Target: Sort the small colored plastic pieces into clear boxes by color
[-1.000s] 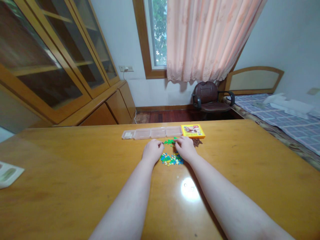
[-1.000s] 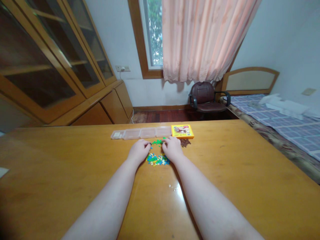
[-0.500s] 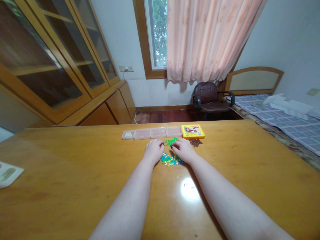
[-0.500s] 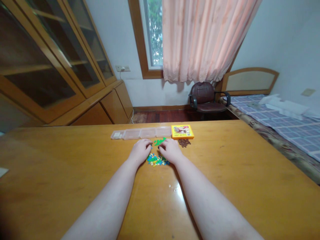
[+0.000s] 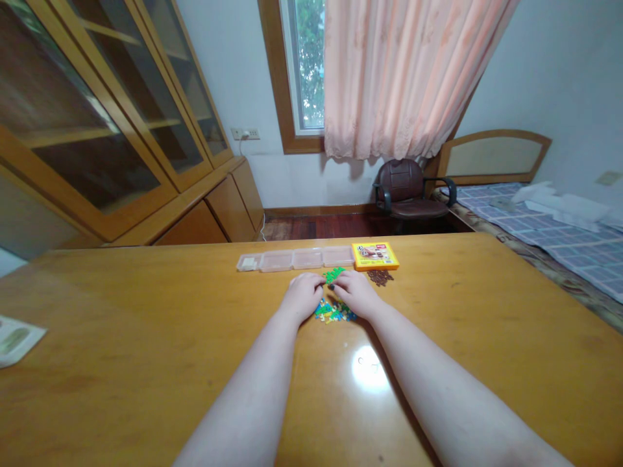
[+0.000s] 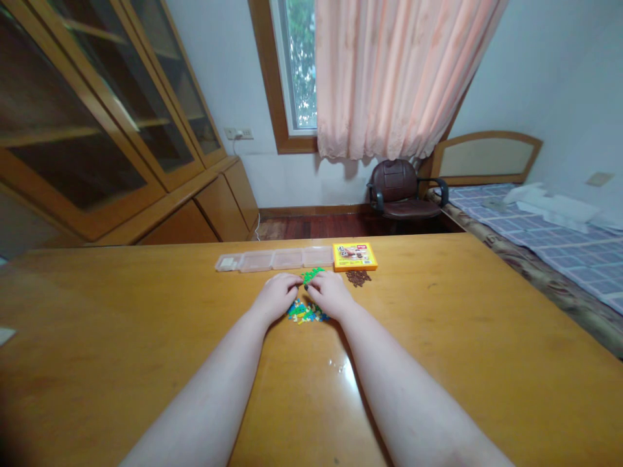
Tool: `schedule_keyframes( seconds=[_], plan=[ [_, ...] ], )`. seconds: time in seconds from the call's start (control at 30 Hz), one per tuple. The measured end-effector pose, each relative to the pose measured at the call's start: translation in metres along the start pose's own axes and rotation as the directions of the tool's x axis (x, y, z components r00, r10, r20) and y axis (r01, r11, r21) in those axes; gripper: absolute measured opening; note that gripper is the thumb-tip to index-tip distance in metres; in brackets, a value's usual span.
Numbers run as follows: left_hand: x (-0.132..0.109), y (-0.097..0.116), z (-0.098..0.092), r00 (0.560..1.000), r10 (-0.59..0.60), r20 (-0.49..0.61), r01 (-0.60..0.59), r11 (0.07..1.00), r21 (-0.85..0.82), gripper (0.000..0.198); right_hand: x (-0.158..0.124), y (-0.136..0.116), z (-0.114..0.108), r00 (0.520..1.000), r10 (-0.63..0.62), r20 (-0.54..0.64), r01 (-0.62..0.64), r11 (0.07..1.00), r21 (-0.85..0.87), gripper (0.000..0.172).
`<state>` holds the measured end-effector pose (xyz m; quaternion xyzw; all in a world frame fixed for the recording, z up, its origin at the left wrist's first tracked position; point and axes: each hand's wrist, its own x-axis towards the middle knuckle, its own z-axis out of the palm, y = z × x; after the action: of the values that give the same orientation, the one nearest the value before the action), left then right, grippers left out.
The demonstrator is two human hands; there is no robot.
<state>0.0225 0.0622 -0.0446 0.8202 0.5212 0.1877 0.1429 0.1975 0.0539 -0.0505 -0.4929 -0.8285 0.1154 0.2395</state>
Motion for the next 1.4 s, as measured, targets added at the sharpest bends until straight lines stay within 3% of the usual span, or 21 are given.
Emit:
schedule_keyframes(
  seconds=[0.17,0.33,0.47,0.57,0.67,0.8,1.0,1.2,1.4],
  plan=[
    [0.0,0.001,0.001,0.999,0.04,0.019,-0.039,0.999,-0.029,0.035,0.001,0.004,-0.002,0.986,0.13,-0.107,-0.132,0.991,-0.008,0.028],
    [-0.001,-0.002,0.001,0.999,-0.026,-0.041,0.025,1.0,-0.016,0.031,0.0,0.011,-0.001,0.914,0.274,-0.3,-0.245,0.961,0.133,0.034],
    [-0.003,-0.001,0.003,0.998,-0.005,0.066,0.005,1.0,-0.008,0.039,-0.001,0.015,0.0,0.87,0.33,-0.366,-0.258,0.938,0.231,0.035],
    [-0.004,0.001,0.003,0.995,-0.003,0.1,0.005,1.0,-0.014,0.04,-0.002,0.014,0.0,0.872,0.367,-0.324,-0.289,0.92,0.266,0.037],
    [-0.002,0.001,0.0,0.999,-0.003,0.037,0.004,1.0,-0.024,0.033,-0.002,0.013,0.0,0.888,0.394,-0.238,-0.328,0.904,0.273,0.039],
    [0.0,0.001,-0.002,1.0,0.028,0.008,-0.027,1.0,-0.011,0.031,0.0,0.012,0.002,0.935,0.318,-0.157,-0.27,0.926,0.265,0.039],
    [-0.002,0.001,0.0,0.993,0.104,0.063,-0.102,0.994,-0.037,0.035,0.001,0.012,0.002,0.965,0.234,-0.121,-0.207,0.958,0.197,0.039],
    [-0.004,0.002,0.002,0.987,0.085,0.137,-0.08,0.996,-0.037,0.04,0.001,0.011,0.002,0.969,0.217,-0.121,-0.197,0.968,0.156,0.039],
    [0.001,-0.005,0.006,0.996,0.082,0.03,-0.078,0.988,-0.132,0.036,0.001,0.009,-0.001,0.97,0.195,-0.143,-0.166,0.967,0.192,0.037]
  ],
)
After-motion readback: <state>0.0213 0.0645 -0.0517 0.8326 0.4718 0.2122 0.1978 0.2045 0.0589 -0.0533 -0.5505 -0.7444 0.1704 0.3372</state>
